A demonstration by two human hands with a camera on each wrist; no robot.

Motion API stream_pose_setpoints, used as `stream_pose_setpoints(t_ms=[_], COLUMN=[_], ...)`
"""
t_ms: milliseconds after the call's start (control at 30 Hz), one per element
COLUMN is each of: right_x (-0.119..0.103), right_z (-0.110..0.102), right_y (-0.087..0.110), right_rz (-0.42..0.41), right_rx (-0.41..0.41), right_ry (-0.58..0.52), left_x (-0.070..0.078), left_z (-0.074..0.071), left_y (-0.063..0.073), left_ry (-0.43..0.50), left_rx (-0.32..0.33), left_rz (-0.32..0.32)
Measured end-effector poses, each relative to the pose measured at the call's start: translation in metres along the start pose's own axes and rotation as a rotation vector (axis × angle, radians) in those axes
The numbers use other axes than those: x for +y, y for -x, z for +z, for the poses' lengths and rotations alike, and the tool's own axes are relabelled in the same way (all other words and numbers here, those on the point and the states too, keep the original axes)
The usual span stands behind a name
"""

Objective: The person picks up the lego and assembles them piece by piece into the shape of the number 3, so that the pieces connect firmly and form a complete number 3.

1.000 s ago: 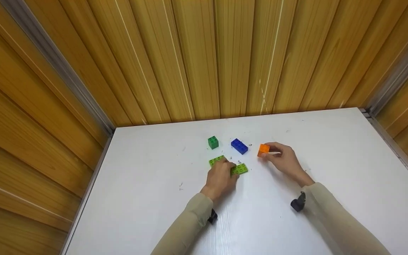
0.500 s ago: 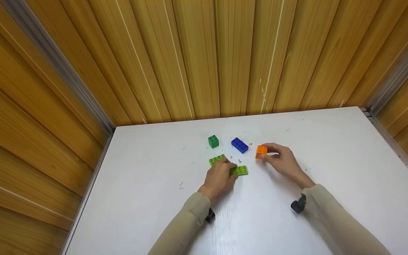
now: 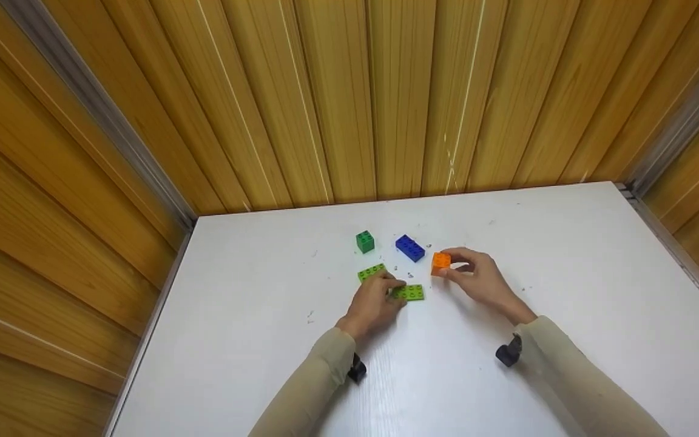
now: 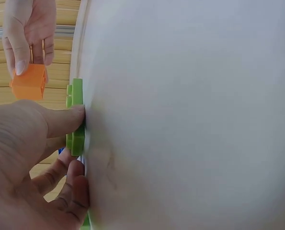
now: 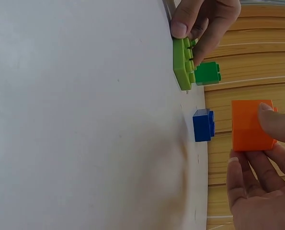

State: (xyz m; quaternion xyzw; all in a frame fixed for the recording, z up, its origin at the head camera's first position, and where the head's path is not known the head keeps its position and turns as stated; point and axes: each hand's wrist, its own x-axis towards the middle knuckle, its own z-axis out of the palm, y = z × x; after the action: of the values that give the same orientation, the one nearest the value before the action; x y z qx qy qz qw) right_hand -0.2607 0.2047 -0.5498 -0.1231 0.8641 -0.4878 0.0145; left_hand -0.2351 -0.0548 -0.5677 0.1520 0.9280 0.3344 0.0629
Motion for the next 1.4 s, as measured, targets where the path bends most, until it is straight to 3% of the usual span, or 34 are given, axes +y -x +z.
stream_pose_setpoints(t_ms=[700, 1400], right_x=[-0.012, -0.016], right_z=[0.013, 0.021], right_y=[0.0, 0.001], right_rz=[-0.11, -0.099], right_rx=[-0.048, -0.098], right_ry=[-0.006, -0.013], left_x=[-0.002, -0.001], left_z=[0.001, 0.001], left_y=[0.001, 0.001], left_ry=[0.071, 0.064], left_rx=[-0.028, -0.025], left_rz=[-0.051, -0.064])
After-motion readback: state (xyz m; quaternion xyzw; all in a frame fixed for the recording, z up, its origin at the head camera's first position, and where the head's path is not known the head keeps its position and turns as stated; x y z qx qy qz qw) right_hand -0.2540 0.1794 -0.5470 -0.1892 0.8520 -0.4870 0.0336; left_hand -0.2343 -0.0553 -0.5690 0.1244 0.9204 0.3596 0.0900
